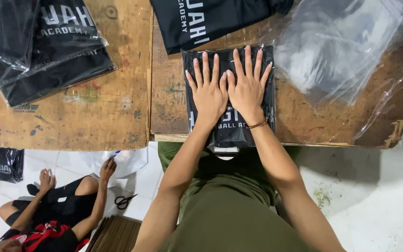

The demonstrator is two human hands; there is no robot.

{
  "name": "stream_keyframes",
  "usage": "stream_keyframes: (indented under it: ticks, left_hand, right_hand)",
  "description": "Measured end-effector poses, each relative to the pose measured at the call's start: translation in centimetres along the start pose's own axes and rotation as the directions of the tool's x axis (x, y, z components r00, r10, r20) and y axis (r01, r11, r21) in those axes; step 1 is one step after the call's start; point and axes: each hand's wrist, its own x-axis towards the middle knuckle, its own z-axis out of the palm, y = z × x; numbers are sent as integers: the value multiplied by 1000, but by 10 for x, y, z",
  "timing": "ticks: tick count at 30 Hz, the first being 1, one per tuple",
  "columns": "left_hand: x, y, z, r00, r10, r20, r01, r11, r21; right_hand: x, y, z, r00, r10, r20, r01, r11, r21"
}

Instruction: Packing folded black t-shirts into clear plastic bags on a wooden work surface.

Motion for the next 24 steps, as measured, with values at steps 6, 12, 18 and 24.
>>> stream_keyframes:
  ticks: [6,12,18,24]
  left_hand:
    - [1,0,0,1000,-3,29,3,999,-31]
    - [1,-1,9,1000,-18,25,19,999,-39]
    - [0,-5,19,1000,20,-7,-21,998,-63]
    - [-36,-57,0,906,-416,80,421,861,-285]
  right_hand:
    - [3,2,3,1000,4,10,-4,1000,14]
    - [3,2,4,1000,7,10,-7,1000,26]
    - [1,13,19,996,-63,-70,64,998,16]
    - [-35,69,-9,941,56,-334,8,982,189]
